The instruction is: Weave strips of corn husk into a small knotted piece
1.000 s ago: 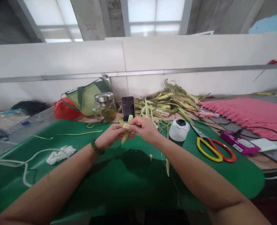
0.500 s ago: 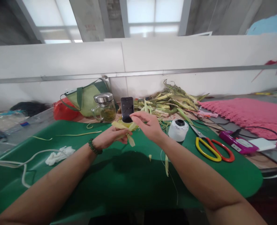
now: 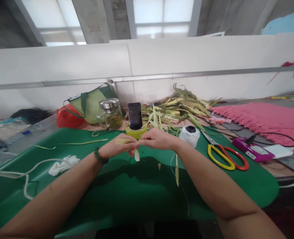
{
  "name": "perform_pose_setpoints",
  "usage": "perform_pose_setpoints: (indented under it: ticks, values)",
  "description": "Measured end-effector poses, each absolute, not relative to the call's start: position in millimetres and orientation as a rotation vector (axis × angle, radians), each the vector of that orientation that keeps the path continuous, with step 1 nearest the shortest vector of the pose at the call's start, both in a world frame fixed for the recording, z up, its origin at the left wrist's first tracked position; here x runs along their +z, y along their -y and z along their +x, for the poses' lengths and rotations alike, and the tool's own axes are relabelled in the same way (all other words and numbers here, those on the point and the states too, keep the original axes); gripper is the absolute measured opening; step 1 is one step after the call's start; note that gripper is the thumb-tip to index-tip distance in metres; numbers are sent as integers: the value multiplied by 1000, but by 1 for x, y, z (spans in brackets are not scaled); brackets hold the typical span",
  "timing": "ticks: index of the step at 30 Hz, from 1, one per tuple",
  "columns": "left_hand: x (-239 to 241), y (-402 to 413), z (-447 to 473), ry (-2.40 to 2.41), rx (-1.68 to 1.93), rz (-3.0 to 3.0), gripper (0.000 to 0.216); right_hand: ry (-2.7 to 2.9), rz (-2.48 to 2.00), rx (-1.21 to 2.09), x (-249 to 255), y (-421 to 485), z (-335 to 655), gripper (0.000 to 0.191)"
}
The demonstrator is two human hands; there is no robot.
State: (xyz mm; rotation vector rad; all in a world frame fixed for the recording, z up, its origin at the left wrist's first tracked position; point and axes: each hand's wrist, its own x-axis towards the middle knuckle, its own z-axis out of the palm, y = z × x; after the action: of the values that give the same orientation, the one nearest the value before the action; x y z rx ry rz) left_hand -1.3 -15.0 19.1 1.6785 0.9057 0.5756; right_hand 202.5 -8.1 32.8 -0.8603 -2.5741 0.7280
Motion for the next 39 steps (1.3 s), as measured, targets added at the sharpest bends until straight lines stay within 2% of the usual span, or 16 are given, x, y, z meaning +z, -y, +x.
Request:
perform_pose_setpoints:
  ticks: [10, 14, 20, 23, 28, 32, 39]
  values:
    - [28, 18, -7, -950, 568, 1613, 16, 2520, -807, 807, 34, 7, 205, 39]
    - [27, 16, -9, -923, 542, 1575, 21, 2500, -789, 880, 33, 6, 206, 40]
    - [23, 9, -11, -917, 554, 1662, 28, 2210, -957, 1180, 27, -2, 204, 42]
    - [23, 10, -8, -899, 668, 1748, 24, 1955, -1042, 1375, 22, 0, 194, 43]
    - [21, 9, -5, -889, 870, 1830, 18, 1949, -1106, 1560, 10, 9, 174, 39]
    - [21, 8, -5, -953, 868, 1816, 19, 2025, -1034, 1446, 3, 9, 171, 44]
    - [25, 12, -2, -1027, 871, 1702, 25, 2170, -1061, 1152, 1, 13, 173, 38]
